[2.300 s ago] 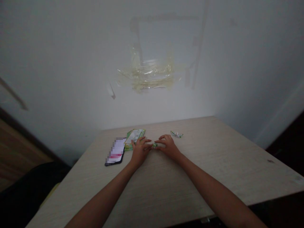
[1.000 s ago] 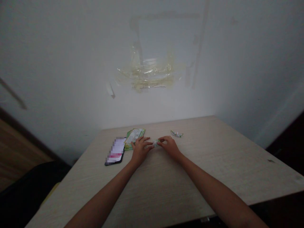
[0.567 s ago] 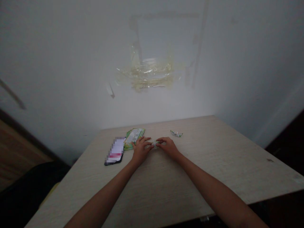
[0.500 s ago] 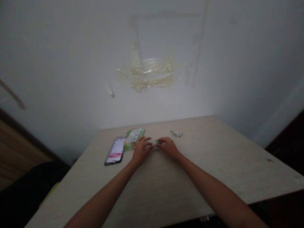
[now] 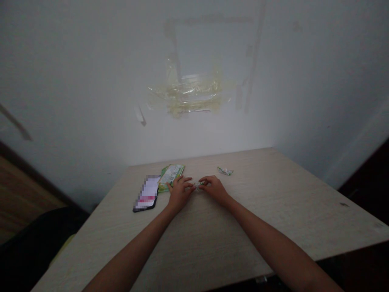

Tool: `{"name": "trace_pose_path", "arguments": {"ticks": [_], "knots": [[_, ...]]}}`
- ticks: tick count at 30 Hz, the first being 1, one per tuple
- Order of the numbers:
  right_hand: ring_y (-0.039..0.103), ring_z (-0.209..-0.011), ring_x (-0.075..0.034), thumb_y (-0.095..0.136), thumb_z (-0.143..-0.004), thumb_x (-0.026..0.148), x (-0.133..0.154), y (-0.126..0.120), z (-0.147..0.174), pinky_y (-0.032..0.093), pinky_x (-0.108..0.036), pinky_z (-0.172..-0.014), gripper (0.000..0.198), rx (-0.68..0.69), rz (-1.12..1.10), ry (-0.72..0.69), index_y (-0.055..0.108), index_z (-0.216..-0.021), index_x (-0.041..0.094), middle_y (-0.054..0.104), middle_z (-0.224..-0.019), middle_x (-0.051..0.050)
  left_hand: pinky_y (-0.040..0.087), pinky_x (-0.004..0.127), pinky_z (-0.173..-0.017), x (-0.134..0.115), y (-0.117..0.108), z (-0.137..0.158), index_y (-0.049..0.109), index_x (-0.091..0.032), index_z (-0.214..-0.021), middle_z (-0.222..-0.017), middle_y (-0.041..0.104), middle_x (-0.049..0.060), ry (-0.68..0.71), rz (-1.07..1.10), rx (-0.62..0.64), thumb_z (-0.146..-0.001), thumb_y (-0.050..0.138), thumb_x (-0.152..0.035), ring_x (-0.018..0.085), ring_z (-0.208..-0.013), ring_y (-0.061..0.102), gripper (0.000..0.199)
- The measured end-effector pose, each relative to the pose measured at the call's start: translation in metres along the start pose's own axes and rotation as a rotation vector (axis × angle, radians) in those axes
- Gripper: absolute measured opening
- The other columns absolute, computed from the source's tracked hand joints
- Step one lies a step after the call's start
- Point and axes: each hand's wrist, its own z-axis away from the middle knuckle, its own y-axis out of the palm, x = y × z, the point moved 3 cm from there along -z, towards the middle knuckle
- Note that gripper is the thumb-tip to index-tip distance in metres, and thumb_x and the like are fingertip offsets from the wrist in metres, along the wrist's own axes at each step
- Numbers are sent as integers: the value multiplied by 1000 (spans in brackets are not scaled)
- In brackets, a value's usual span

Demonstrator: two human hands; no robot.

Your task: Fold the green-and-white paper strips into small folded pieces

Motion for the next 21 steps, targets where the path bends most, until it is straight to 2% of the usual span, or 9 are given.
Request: {"name": "trace_pose_path", "arguments": {"ticks": [5,10,16,21], "knots": [[61,-98,-23,67,-81,28,-3,-2,-2,41,-37,-94,11,-9,87,-77,76,-86,22,73,-91,-6,-1,76,-107,2,1,0,75,-32,-84,-128,64,-1,-3,-29,-14,-86,62,-37,31,-136,36,14],[59,-97,-23,69,-80,29,-7,2,-2,37,-38,-96,13,41,213,-62,76,-82,18,71,-90,-7,3,74,-109,1,4,1,74,-31,-84,-130,61,1,-10,-97,-17,-86,62,-40,31,-137,35,15],[54,-103,-25,71,-78,31,-8,7,2,38,-38,-95,14,4,298,-59,75,-85,20,67,-96,-8,9,74,-108,2,6,3,69,-32,-101,-136,54,4,-1,-201,-30,-85,63,-42,31,-138,32,20],[53,-100,-25,71,-80,30,-2,6,4,40,-38,-92,13,-16,306,-129,75,-89,23,66,-93,-7,8,77,-105,1,5,5,71,-36,-94,-137,54,2,34,-188,-29,-84,65,-41,31,-137,32,14]]}}
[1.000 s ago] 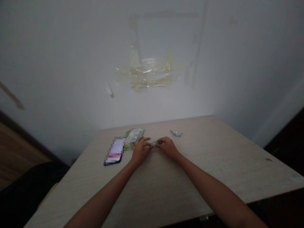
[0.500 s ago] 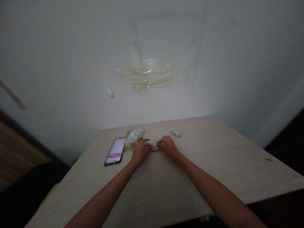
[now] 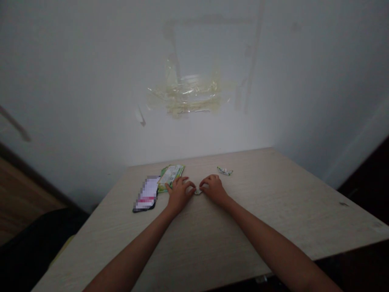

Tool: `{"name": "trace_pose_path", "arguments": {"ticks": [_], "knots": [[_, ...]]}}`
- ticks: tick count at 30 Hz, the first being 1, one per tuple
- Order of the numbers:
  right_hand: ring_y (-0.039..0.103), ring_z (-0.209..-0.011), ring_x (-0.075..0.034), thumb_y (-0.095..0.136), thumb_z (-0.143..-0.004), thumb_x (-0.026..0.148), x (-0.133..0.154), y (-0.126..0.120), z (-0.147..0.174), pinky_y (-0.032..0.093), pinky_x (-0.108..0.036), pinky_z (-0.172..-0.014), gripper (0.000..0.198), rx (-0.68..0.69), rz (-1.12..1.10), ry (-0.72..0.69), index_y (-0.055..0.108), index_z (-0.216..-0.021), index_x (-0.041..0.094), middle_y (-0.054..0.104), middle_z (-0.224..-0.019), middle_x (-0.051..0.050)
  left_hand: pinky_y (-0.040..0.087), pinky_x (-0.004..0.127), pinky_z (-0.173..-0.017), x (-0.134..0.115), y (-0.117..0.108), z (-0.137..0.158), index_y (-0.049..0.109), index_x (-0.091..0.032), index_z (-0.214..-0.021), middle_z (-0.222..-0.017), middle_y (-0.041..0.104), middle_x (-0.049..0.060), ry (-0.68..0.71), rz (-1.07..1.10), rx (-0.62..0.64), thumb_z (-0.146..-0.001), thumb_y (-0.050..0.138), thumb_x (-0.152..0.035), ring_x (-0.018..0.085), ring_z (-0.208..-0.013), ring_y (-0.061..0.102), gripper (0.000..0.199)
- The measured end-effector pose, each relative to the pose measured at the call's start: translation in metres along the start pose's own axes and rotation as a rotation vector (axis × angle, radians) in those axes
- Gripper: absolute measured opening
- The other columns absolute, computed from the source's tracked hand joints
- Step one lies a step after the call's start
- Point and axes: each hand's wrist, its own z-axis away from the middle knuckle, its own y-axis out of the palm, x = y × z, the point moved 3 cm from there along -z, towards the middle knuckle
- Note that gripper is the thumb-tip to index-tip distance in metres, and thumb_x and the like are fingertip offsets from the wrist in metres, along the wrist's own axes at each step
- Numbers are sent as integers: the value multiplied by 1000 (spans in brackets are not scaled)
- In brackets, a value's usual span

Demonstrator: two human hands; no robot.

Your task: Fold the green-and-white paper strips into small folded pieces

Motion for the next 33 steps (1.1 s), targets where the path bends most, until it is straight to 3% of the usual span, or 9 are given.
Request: {"name": "trace_pose_path", "arguments": {"ticks": [7,16,26,33], "knots": [[54,-97,-23,73,-80,29,0,-5,2,42,-37,-89,8,-17,11,-122,77,-83,24,66,-92,-7,6,77,-106,4,-3,1,74,-35,-90,-138,55,1,99,-17,28,-85,64,-42,31,-135,36,13],[54,-100,-23,71,-83,33,-7,-6,2,43,-39,-90,13,19,87,-109,78,-94,32,65,-101,-8,3,76,-108,0,-14,6,75,-42,-97,-138,56,1,247,-123,16,-91,52,-47,31,-135,38,24],[55,-98,-23,71,-83,34,-9,-3,2,43,-38,-89,14,35,91,-85,78,-95,32,63,-100,-7,4,76,-108,-6,-13,7,74,-39,-100,-131,60,4,299,-199,-11,-91,54,-43,31,-131,43,23],[54,-99,-22,68,-85,35,-12,-2,2,44,-38,-91,15,33,92,-68,77,-97,33,63,-102,-7,5,74,-110,-2,-11,7,73,-40,-105,-131,57,6,263,-184,-6,-91,53,-42,30,-132,41,24]]}}
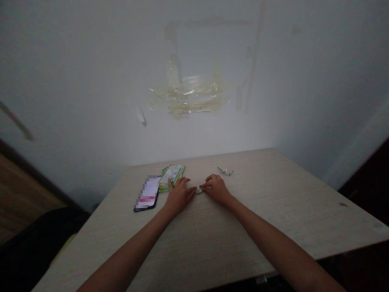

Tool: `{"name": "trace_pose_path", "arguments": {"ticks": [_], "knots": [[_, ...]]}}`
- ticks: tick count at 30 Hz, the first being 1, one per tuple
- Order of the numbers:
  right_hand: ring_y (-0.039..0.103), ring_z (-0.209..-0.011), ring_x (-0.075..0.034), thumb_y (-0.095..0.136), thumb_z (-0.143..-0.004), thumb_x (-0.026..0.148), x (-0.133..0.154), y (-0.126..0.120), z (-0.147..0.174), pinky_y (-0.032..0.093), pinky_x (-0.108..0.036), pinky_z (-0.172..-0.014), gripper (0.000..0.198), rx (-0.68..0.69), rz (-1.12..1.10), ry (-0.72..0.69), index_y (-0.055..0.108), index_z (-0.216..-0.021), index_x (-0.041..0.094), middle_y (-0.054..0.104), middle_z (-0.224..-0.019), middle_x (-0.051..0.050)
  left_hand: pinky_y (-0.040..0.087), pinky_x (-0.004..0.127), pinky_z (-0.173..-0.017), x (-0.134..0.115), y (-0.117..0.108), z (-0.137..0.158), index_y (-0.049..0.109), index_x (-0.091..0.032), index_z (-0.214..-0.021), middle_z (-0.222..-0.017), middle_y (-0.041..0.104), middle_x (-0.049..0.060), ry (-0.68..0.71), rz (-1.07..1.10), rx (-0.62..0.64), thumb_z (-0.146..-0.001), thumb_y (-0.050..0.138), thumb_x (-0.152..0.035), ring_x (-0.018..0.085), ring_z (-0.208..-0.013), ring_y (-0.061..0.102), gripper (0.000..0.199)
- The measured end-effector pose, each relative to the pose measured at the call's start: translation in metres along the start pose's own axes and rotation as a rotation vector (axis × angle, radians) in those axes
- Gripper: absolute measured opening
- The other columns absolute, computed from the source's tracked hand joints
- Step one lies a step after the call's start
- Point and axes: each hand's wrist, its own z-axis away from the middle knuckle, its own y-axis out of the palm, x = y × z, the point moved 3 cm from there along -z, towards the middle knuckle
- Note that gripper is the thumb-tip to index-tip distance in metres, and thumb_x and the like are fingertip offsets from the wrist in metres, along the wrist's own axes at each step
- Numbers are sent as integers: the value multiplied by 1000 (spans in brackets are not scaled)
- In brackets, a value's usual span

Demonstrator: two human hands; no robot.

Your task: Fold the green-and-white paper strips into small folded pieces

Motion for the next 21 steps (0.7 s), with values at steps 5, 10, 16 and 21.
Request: {"name": "trace_pose_path", "arguments": {"ticks": [5,10,16,21], "knots": [[52,-103,-23,66,-87,35,6,-2,0,42,-39,-93,18,5,24,-4,76,-102,33,60,-105,-8,5,75,-108,1,0,1,70,-42,-110,-135,53,7,-75,16,10,-92,50,-45,30,-132,40,27],[49,-107,-24,65,-88,33,12,-4,1,40,-39,-94,20,2,44,-17,74,-106,33,59,-106,-9,5,76,-108,0,3,-1,72,-42,-106,-137,52,7,-118,37,2,-92,50,-46,30,-132,40,26],[49,-107,-24,66,-87,33,11,-3,1,40,-40,-93,22,7,44,0,74,-107,33,59,-107,-10,4,76,-108,-1,3,-7,76,-35,-95,-138,52,6,-152,66,10,-90,56,-44,29,-131,42,22],[50,-108,-25,67,-86,33,9,-2,0,41,-40,-94,22,16,53,13,74,-107,33,59,-108,-10,5,76,-108,0,4,-7,74,-40,-101,-141,50,5,-167,65,0,-86,61,-45,30,-132,41,20]]}}
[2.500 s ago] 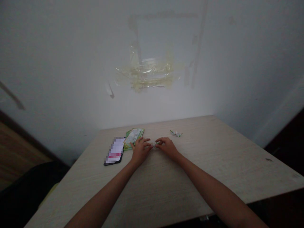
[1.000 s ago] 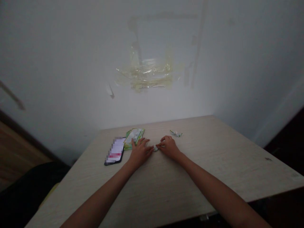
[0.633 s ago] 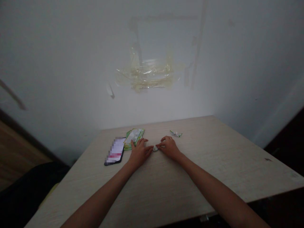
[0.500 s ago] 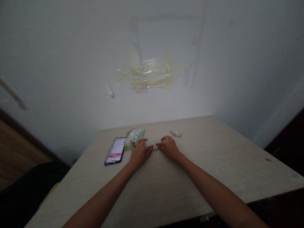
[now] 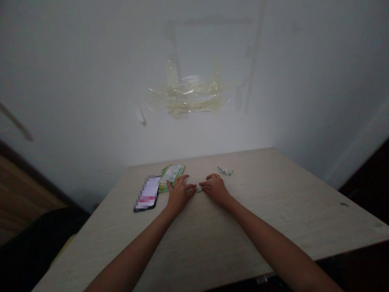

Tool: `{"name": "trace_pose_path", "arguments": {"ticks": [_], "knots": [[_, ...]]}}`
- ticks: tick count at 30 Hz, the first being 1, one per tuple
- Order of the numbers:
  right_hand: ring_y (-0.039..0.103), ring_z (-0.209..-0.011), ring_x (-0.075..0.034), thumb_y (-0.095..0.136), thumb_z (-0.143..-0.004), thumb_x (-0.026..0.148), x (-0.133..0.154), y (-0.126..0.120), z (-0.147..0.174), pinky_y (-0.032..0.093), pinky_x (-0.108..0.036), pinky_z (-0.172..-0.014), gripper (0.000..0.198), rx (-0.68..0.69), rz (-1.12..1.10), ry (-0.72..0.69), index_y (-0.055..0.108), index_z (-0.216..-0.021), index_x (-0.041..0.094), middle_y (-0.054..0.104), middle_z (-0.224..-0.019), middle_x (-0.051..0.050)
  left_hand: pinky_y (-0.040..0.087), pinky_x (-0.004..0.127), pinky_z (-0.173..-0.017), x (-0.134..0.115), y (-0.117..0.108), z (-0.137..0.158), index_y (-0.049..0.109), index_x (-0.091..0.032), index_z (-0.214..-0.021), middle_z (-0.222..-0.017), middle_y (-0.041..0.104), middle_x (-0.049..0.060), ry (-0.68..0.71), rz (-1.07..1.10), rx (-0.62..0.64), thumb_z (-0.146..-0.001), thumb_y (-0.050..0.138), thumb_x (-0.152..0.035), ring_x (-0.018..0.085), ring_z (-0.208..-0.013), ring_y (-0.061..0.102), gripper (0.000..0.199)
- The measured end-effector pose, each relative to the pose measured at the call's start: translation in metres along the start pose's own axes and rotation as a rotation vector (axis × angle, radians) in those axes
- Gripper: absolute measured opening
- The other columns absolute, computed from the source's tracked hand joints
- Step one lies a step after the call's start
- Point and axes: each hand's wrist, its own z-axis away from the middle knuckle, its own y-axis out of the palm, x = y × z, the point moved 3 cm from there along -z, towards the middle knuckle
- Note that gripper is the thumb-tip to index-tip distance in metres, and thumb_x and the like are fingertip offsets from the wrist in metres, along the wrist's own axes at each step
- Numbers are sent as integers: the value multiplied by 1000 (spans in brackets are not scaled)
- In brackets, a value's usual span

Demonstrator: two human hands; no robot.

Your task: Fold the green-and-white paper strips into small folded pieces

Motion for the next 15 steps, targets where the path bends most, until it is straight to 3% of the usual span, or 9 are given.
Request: {"name": "trace_pose_path", "arguments": {"ticks": [11,15], "knots": [[53,-103,-24,64,-88,34,0,-1,0,42,-40,-92,23,-19,-13,-13,74,-108,29,61,-106,-10,3,76,-108,2,2,3,70,-43,-110,-144,49,5,28,-41,12,-92,50,-48,31,-134,39,27],[54,-101,-23,70,-83,28,-3,-4,1,43,-39,-92,13,-97,-72,-64,78,-92,26,63,-102,-9,2,76,-107,0,1,4,68,-42,-113,-144,48,6,52,-61,-5,-92,50,-46,31,-134,40,28]]}}
